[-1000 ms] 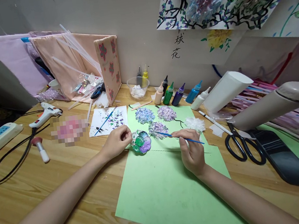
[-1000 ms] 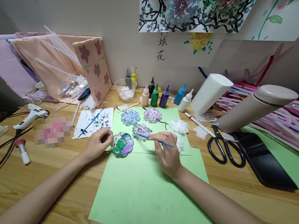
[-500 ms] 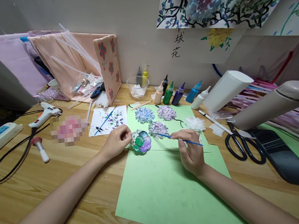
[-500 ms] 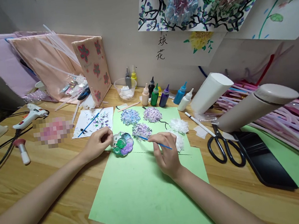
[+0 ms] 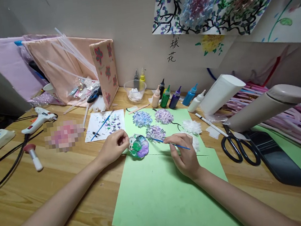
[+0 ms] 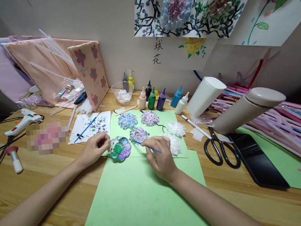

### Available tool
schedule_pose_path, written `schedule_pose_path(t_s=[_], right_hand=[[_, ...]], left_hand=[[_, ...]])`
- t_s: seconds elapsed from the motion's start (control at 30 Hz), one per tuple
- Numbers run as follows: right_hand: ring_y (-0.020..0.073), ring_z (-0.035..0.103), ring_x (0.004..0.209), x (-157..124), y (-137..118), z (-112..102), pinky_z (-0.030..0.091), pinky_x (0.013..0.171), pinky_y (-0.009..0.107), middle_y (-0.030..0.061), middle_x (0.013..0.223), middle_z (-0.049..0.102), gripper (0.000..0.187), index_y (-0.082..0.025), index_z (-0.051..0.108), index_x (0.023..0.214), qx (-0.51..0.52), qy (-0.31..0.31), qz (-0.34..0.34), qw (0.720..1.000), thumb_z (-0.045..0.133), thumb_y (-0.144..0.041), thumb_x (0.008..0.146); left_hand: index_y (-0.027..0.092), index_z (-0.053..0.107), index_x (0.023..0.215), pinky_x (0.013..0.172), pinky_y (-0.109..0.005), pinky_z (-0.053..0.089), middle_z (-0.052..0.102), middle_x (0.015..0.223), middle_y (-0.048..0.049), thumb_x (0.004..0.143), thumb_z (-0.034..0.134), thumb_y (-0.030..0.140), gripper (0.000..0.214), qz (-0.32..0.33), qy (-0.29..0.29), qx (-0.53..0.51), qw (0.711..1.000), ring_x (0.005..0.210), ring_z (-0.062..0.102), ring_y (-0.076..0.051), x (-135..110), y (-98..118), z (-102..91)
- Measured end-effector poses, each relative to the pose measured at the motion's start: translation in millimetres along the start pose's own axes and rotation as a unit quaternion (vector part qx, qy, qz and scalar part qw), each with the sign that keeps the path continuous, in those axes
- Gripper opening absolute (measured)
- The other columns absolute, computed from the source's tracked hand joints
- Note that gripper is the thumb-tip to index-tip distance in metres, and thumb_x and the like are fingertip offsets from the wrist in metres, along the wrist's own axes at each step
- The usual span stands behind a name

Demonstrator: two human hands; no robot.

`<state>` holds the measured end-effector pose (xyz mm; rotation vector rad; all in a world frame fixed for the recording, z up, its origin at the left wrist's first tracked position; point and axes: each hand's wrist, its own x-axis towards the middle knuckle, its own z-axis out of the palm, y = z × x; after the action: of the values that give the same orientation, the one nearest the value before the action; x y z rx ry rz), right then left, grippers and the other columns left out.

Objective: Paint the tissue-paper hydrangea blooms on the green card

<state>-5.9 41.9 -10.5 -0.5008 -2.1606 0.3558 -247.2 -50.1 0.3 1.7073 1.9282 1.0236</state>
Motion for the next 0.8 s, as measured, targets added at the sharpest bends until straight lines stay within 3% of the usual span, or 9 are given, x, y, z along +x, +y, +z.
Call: schedule_pose_path(t_s=[0.27,0.5,0.8], right_hand=[[0.0196,0.056,0.086,0.4,0.2,-0.9,0.035,0.080,0.038,0.0012,0.086,0.066,0.021,-0.025,0.053,0.097,0.001,0.014,0.004,1.000,0.042,-0.011,0.085],[0.0195,0.056,0.080,-1.9,1.2,-3.1,0.037,0.076,0.037,0.0008,0.080,0.064,0.021,-0.025,0.054,0.092,0.013,0.068,0.007,0.998,0.043,-0.010,0.082],[0.0190,0.055,0.077,-2.0,3.3,-4.5,0.036,0.073,0.038,0.0017,0.079,0.060,0.018,-0.024,0.051,0.089,0.033,0.071,-0.011,0.997,0.040,-0.011,0.084]], left_hand=[[0.019,0.047,0.065,0.053,-0.023,0.033,0.049,0.061,0.0039,0.079,0.047,0.016,0.014,-0.001,-0.005,-0.010,1.000,0.056,0.043,-0.012,-0.1,-0.3,0.0],[0.019,0.047,0.065,0.054,-0.023,0.033,0.050,0.061,0.0035,0.080,0.046,0.018,0.015,-0.006,-0.003,-0.004,1.000,0.057,0.044,-0.012,-0.3,-0.4,0.0],[0.019,0.047,0.064,0.054,-0.023,0.033,0.048,0.061,0.0034,0.078,0.046,0.017,0.014,-0.011,-0.002,0.001,1.000,0.056,0.043,-0.012,0.3,0.0,0.9]])
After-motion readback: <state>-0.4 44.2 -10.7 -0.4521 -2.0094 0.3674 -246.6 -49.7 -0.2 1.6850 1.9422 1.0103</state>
